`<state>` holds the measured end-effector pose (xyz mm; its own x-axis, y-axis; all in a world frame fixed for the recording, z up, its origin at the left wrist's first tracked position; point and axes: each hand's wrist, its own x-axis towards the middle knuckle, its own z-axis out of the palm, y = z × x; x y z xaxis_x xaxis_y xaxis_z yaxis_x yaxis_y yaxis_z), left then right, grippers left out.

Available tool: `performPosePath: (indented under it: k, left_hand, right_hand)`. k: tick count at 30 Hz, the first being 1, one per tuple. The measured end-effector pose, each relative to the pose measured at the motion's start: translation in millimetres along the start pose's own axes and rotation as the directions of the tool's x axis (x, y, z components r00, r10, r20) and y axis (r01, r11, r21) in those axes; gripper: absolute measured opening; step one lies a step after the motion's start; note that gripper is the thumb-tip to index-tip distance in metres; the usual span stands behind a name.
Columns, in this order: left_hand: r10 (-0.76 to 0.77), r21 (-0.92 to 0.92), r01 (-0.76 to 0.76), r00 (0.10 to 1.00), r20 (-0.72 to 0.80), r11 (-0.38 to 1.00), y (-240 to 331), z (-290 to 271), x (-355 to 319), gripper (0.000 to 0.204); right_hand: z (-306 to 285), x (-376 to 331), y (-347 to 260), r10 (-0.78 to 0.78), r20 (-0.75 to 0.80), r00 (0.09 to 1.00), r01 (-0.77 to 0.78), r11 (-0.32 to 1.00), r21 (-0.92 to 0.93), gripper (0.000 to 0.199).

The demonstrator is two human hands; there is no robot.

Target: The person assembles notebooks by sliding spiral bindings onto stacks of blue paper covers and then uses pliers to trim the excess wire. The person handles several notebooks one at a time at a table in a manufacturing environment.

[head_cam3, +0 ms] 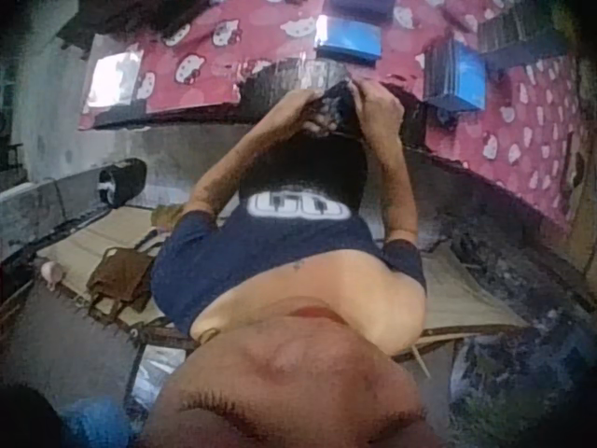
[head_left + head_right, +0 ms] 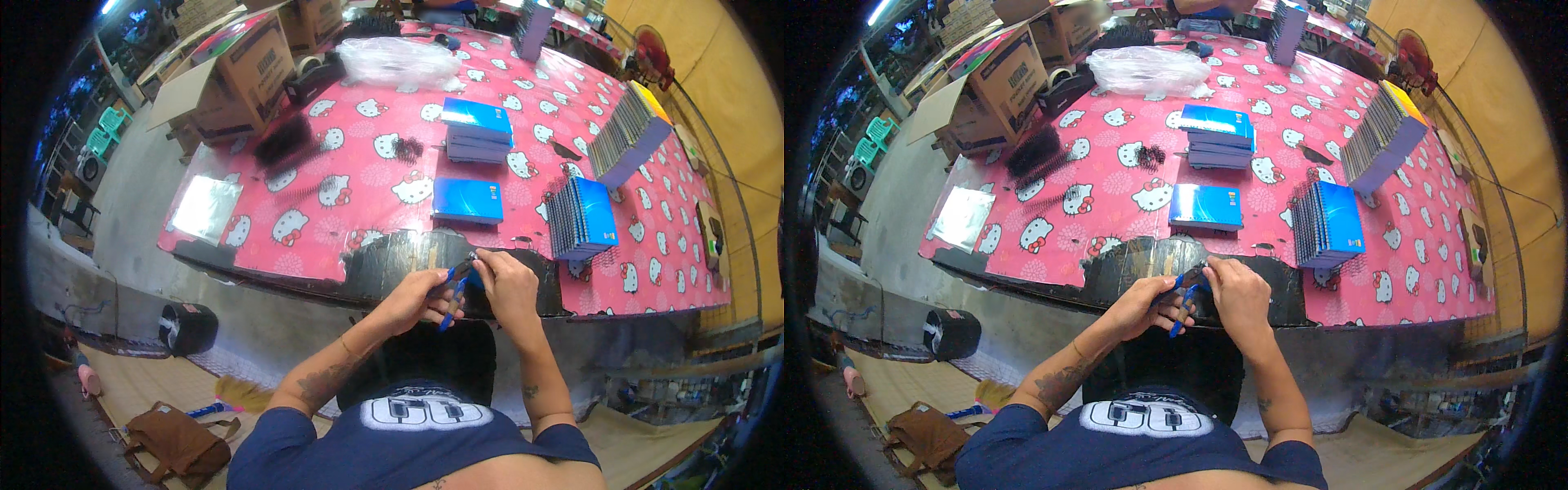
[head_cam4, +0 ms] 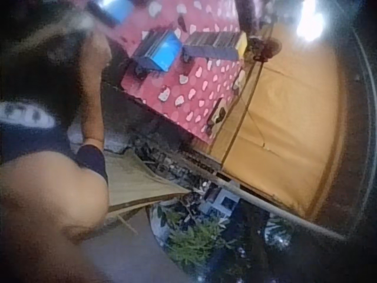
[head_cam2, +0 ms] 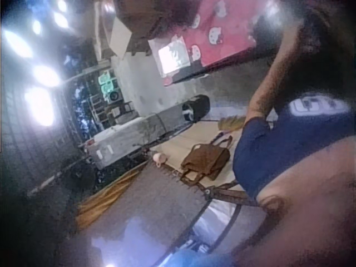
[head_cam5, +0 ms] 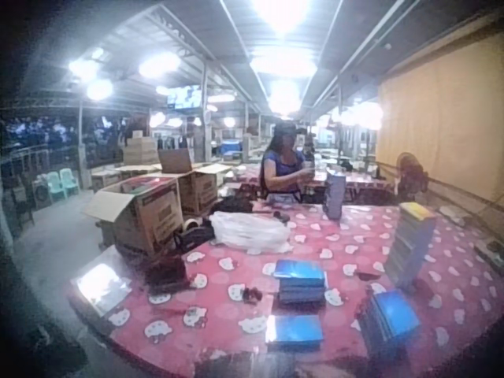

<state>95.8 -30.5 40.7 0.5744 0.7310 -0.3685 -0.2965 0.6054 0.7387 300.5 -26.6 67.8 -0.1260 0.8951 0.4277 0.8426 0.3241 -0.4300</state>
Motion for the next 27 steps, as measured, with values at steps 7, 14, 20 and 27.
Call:
performPosePath:
  k: [7,14,20,27]
  left_hand:
    - [0.378,0.769,-0.193,0.923,-0.068,0.609,7,8,-9,0.039]
    - [0.44,0.954,-0.18,0.896,0.059,0.239,45,-38,-18,0.037]
    - [0.691,0.918,-0.201,0.608,0.391,-0.342,58,2,16,0.055]
    - [0.465,0.666,-0.692,0.51,0.724,-0.278,107,137,87,0.056]
  right_hand:
    - [9,-3,4,-0.045,-0.065,0.997,0.045,0.999,-0.003,0.016]
    - [-11,-12,14,-0.03,0.064,0.998,0.039,0.99,-0.139,0.024]
    - [-38,-14,21,-0.126,0.1,0.987,0.14,0.979,-0.15,0.024]
    - [-105,20,33,-0.038,-0.411,0.911,-0.092,0.952,-0.291,0.04]
